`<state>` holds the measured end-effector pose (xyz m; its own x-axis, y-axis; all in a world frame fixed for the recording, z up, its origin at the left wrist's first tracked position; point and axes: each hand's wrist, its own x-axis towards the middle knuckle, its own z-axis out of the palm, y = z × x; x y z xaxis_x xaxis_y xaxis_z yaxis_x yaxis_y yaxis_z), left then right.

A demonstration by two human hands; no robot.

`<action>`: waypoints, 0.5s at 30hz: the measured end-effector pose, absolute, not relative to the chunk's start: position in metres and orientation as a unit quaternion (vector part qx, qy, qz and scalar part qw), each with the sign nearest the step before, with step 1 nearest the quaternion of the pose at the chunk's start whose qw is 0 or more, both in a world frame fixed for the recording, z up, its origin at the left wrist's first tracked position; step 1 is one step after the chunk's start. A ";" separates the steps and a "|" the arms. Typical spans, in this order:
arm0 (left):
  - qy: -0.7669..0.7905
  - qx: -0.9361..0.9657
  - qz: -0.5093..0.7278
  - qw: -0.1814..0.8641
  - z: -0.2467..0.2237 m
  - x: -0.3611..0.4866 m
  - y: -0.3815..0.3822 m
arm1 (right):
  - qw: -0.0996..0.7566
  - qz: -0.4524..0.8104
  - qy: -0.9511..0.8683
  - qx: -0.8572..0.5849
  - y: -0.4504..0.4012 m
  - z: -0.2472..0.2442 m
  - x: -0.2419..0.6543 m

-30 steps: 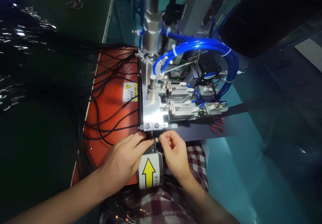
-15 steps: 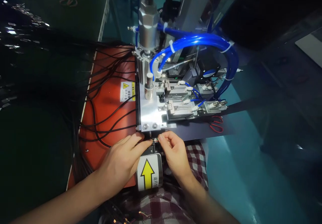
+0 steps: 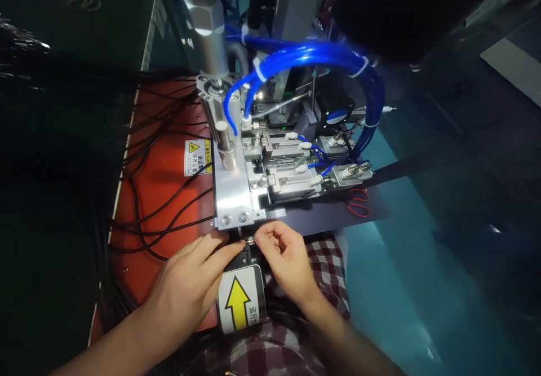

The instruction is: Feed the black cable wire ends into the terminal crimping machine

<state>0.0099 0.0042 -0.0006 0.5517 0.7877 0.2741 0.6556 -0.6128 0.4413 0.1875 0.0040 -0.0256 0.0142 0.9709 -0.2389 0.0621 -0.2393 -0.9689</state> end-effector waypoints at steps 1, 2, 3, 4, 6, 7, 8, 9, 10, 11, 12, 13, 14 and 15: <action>0.418 0.867 0.229 0.149 -0.001 0.010 0.004 | 0.420 0.509 -0.482 -0.577 0.004 -0.025 0.188; 0.420 0.865 0.230 0.153 -0.001 0.010 0.004 | 0.418 0.471 -0.519 -0.578 0.004 -0.024 0.189; 0.422 0.863 0.230 0.156 -0.002 0.010 0.004 | 0.416 0.432 -0.557 -0.575 0.004 -0.022 0.189; 0.422 0.862 0.229 0.159 -0.002 0.010 0.003 | 0.413 0.397 -0.589 -0.570 0.003 -0.021 0.190; 0.424 0.862 0.223 0.164 -0.002 0.009 0.002 | 0.405 0.359 -0.627 -0.559 0.004 -0.019 0.191; 0.424 0.862 0.220 0.167 -0.002 0.009 0.002 | 0.405 0.354 -0.632 -0.558 0.004 -0.018 0.191; 0.423 0.863 0.217 0.169 -0.002 0.008 0.002 | 0.406 0.354 -0.630 -0.559 0.004 -0.018 0.191; 0.424 0.863 0.215 0.172 -0.001 0.008 0.002 | 0.410 0.357 -0.624 -0.562 0.004 -0.018 0.191; 0.424 0.863 0.214 0.175 -0.001 0.008 0.002 | 0.413 0.361 -0.614 -0.568 0.004 -0.019 0.190; 0.424 0.862 0.215 0.175 -0.001 0.008 0.002 | 0.416 0.368 -0.600 -0.576 0.004 -0.020 0.189; 0.423 0.862 0.216 0.175 -0.001 0.008 0.002 | 0.417 0.381 -0.582 -0.585 0.004 -0.021 0.188; 0.423 0.862 0.217 0.175 -0.001 0.007 0.002 | 0.417 0.403 -0.558 -0.593 0.003 -0.023 0.187; 0.423 0.862 0.217 0.175 -0.001 0.007 0.002 | 0.416 0.432 -0.529 -0.600 0.003 -0.024 0.186; 0.423 0.862 0.217 0.176 -0.002 0.007 0.002 | 0.414 0.465 -0.497 -0.604 0.002 -0.025 0.185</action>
<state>0.0073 0.0021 -0.0018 0.5476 0.8062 0.2241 0.6534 -0.5793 0.4873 0.1848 0.0024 -0.0250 0.0735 0.9859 -0.1500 0.2156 -0.1626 -0.9629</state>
